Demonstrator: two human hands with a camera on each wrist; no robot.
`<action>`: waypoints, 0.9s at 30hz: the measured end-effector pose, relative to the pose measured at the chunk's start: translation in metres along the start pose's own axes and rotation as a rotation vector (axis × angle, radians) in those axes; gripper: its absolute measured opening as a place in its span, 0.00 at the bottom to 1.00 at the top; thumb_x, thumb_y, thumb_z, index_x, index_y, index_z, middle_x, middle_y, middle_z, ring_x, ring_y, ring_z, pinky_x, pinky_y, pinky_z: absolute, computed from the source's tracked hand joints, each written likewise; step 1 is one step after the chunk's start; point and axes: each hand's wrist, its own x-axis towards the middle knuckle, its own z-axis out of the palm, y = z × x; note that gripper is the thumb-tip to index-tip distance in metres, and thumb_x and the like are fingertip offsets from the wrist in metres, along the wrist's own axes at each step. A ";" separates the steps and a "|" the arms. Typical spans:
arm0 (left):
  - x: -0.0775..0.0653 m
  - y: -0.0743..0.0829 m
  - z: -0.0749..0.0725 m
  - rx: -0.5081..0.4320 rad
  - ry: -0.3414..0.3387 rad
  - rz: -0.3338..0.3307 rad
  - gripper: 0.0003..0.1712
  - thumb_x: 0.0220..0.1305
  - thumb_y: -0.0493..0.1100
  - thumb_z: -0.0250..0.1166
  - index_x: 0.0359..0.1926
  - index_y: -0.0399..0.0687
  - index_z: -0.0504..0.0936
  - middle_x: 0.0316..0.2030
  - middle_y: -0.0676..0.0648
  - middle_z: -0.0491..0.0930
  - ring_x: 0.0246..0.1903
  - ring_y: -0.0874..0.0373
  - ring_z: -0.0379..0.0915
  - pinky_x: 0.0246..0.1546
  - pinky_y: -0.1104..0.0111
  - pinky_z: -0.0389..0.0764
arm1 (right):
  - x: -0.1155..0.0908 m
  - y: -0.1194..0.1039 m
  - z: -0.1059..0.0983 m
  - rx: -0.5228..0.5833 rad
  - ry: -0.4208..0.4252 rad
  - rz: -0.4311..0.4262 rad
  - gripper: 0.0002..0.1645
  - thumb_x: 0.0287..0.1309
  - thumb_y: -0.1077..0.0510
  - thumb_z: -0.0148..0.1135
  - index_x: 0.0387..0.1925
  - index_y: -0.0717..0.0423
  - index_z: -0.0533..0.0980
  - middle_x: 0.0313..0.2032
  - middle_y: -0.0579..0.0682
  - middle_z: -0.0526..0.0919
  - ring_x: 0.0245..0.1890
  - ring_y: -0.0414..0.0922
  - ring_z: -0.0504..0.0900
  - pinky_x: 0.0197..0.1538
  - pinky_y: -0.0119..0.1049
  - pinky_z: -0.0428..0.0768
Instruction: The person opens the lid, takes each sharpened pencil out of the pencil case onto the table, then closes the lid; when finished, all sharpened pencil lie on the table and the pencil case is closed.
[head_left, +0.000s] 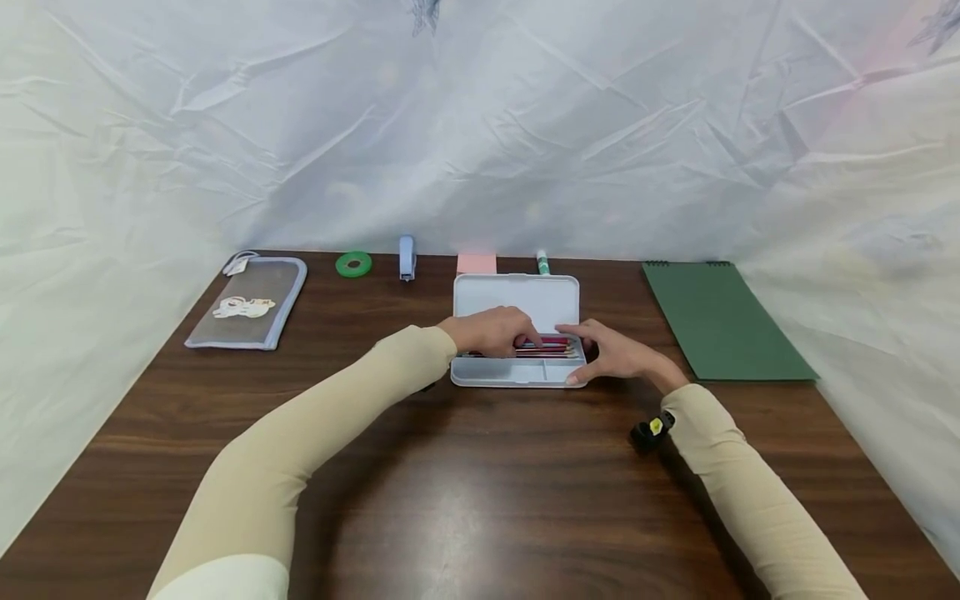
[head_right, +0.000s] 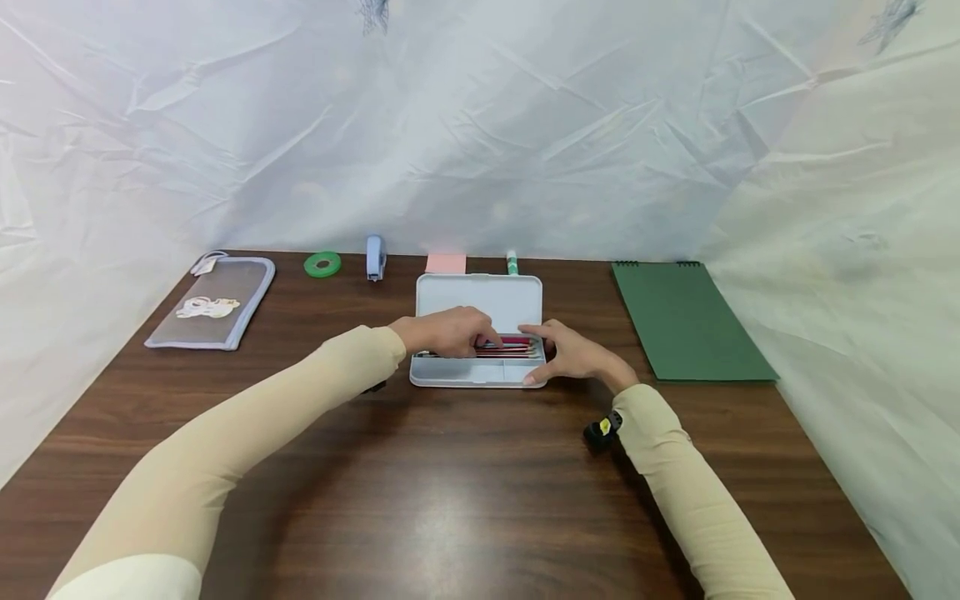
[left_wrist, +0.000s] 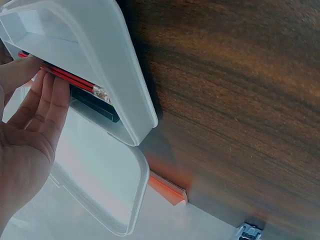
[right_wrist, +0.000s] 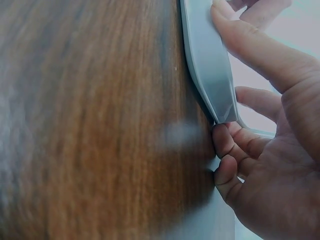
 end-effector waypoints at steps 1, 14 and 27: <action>0.000 0.000 0.000 0.002 -0.002 -0.003 0.24 0.66 0.32 0.61 0.60 0.52 0.82 0.28 0.51 0.76 0.29 0.59 0.65 0.36 0.71 0.68 | 0.000 0.000 0.000 -0.002 0.000 -0.004 0.55 0.52 0.47 0.76 0.75 0.57 0.59 0.47 0.58 0.68 0.45 0.50 0.64 0.48 0.45 0.66; 0.002 0.001 -0.002 -0.040 -0.018 0.015 0.26 0.65 0.29 0.58 0.61 0.52 0.82 0.23 0.51 0.75 0.24 0.60 0.66 0.30 0.73 0.67 | 0.000 -0.002 -0.001 0.001 0.002 -0.002 0.55 0.51 0.49 0.77 0.75 0.58 0.60 0.48 0.58 0.67 0.47 0.50 0.64 0.49 0.45 0.66; -0.006 0.004 -0.009 -0.036 -0.020 0.008 0.32 0.64 0.25 0.53 0.64 0.55 0.80 0.23 0.51 0.72 0.25 0.59 0.63 0.31 0.71 0.66 | 0.001 0.000 0.000 0.005 -0.004 -0.001 0.55 0.52 0.47 0.76 0.76 0.56 0.59 0.50 0.58 0.68 0.48 0.51 0.64 0.49 0.45 0.66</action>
